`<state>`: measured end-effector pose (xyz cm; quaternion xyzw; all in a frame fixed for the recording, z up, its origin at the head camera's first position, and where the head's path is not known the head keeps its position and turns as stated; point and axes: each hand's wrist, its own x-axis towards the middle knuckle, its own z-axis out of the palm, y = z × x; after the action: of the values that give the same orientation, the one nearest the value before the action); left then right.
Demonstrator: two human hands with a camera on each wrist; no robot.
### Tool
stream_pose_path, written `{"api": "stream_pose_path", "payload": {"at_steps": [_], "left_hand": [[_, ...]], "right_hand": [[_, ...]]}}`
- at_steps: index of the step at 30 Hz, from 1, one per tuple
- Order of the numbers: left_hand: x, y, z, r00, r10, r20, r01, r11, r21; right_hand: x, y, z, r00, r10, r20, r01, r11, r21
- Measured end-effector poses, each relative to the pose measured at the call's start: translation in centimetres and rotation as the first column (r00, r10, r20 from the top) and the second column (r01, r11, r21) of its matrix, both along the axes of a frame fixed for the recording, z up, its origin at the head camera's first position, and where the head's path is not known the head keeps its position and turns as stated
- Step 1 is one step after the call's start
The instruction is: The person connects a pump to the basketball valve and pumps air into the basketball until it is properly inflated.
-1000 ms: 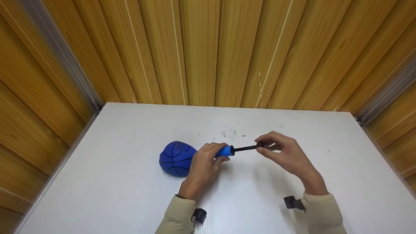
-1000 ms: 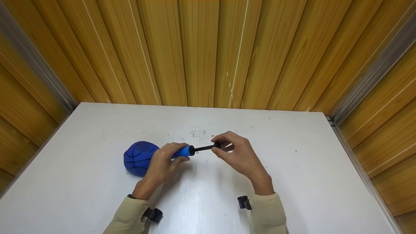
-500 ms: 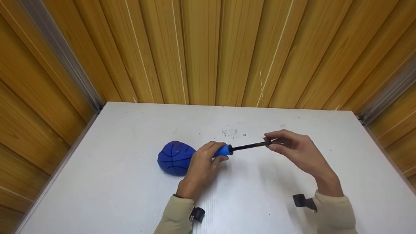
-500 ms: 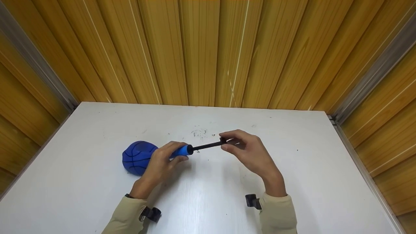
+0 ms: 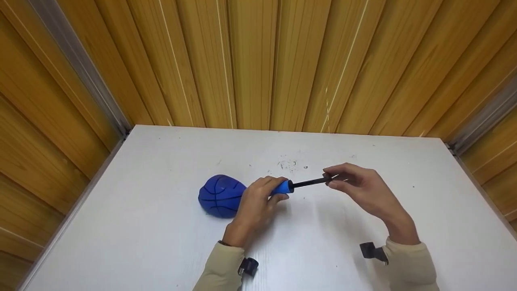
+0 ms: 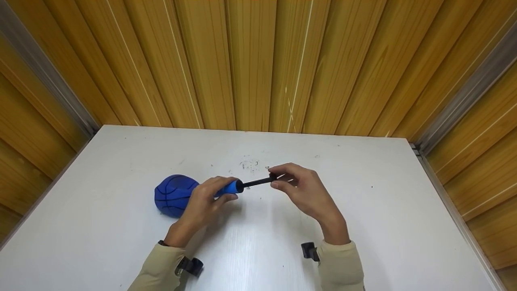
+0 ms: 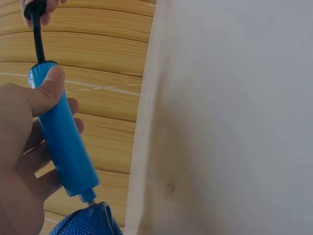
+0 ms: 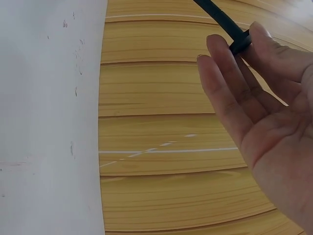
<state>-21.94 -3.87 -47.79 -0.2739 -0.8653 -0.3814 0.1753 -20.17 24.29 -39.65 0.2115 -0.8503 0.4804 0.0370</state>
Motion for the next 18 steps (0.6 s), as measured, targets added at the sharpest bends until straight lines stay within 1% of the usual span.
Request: {"api": "stream_pose_path", "payload": {"at_steps": [5,11,13,18], "left_hand": [[0.0,0.1,-0.1,0.999,-0.002,-0.054,0.001,1.0,-0.01],[0.1,0.2,-0.1,0.999,0.0,-0.045,0.0,1.0,-0.008],[0.1,0.3,-0.1,0.999,0.001,-0.051,-0.002,1.0,-0.008],[0.1,0.2,-0.2,0.998,0.002,-0.066,-0.003,1.0,-0.014]], "right_hand": [[-0.2,-1.2,-0.6,1.0,-0.005,0.001,0.005,0.999,0.051],[-0.7,-2.9,-1.6,0.998,0.038,-0.056,-0.031,0.994,0.107],[-0.7,-3.6,-1.9,0.996,0.055,-0.077,-0.047,0.993,0.108],[-0.8,-5.0,-2.8,0.992,0.062,-0.106,-0.052,0.994,0.101]]}}
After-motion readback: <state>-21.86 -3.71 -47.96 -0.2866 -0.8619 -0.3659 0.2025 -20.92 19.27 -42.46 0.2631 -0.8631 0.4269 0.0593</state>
